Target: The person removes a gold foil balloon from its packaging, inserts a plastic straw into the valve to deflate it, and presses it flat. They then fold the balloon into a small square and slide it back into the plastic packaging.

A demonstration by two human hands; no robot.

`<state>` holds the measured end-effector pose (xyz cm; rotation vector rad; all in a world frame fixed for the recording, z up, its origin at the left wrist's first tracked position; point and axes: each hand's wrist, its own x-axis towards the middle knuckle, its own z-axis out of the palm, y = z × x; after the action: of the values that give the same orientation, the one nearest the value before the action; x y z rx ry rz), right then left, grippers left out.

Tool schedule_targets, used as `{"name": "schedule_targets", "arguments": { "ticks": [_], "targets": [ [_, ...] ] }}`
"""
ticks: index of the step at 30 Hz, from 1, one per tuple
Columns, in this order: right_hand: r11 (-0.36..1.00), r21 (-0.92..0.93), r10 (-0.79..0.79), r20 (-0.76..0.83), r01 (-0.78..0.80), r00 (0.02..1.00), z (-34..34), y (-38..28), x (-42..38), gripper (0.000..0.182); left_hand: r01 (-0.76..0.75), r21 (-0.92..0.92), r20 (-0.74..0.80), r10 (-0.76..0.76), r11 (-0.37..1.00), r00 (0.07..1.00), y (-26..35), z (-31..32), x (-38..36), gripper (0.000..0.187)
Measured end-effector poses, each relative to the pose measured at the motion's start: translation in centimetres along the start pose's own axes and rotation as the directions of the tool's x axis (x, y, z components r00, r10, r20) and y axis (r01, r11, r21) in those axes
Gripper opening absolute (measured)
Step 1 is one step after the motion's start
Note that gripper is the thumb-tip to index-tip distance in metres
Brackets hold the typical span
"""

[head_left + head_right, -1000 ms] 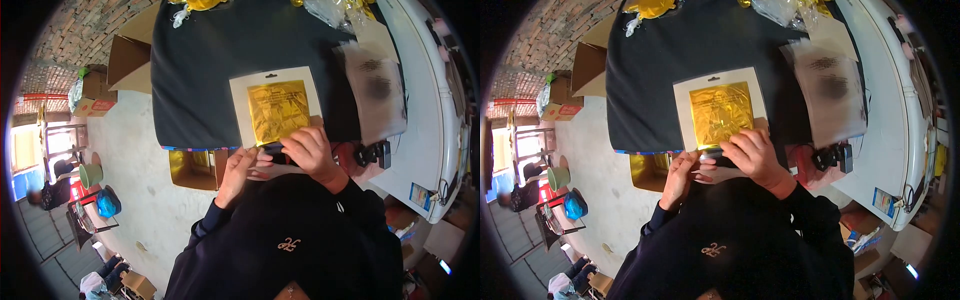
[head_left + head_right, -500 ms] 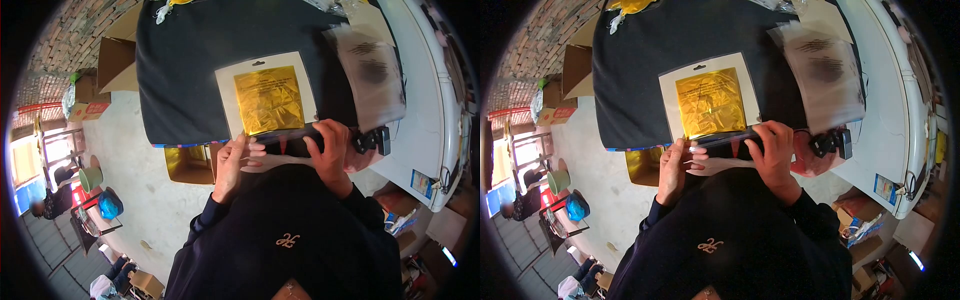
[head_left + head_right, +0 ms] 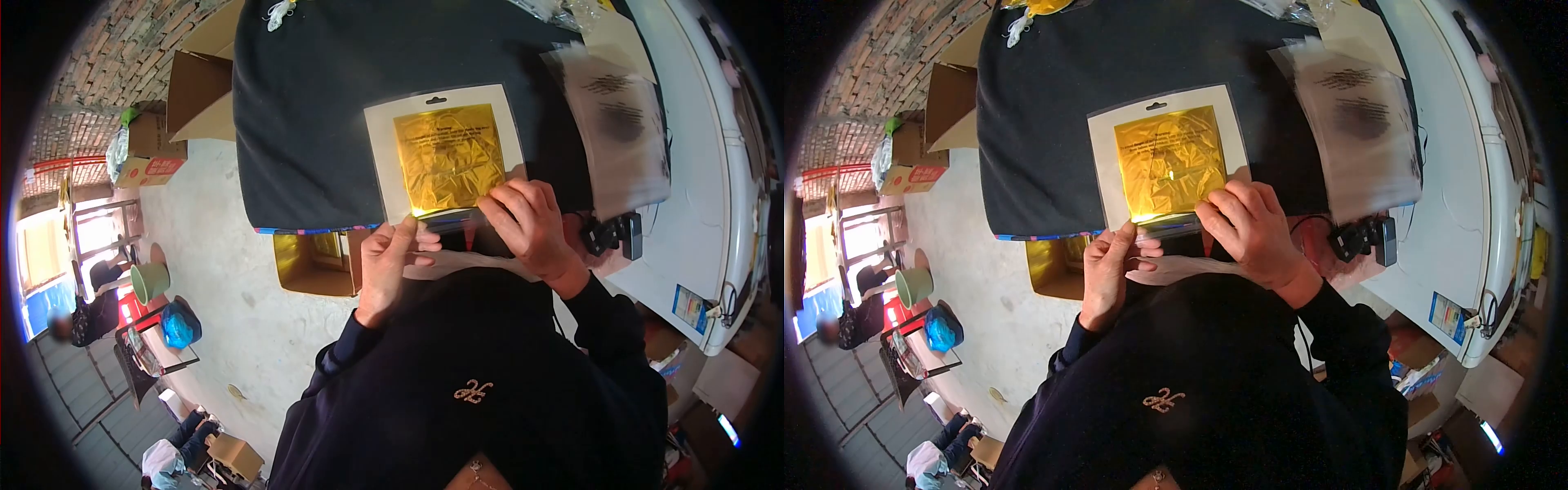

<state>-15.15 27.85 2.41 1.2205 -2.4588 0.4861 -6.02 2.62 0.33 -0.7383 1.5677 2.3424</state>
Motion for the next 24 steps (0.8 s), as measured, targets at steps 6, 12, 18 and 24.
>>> {"name": "schedule_targets", "arguments": {
  "ticks": [6, 12, 18, 24],
  "targets": [
    [0.999, 0.018, -0.045, 0.014, 0.045, 0.999, 0.3, 0.4, 0.0, 0.035, 0.025, -0.002, -0.028, -0.025, 1.000, 0.999, 0.2, 0.7, 0.1, 0.039],
    [0.997, 0.019, -0.077, 0.016, 0.077, 0.997, 0.4, 1.1, 0.0, 0.035, 0.062, 0.031, -0.087, -0.059, 0.998, 0.994, 0.3, 1.2, 0.3, 0.041],
    [0.995, 0.024, -0.098, 0.024, 0.098, 0.995, 0.4, 1.7, 0.2, 0.036, 0.027, 0.000, -0.162, -0.026, 1.000, 0.987, 0.3, 1.2, 0.0, 0.032],
    [0.995, 0.030, -0.091, 0.011, 0.091, 0.996, 0.8, 1.6, -0.1, 0.036, -0.522, 0.545, -0.265, 0.726, 0.656, 0.635, 0.1, -1.4, -1.3, 0.012]
  ]
}}
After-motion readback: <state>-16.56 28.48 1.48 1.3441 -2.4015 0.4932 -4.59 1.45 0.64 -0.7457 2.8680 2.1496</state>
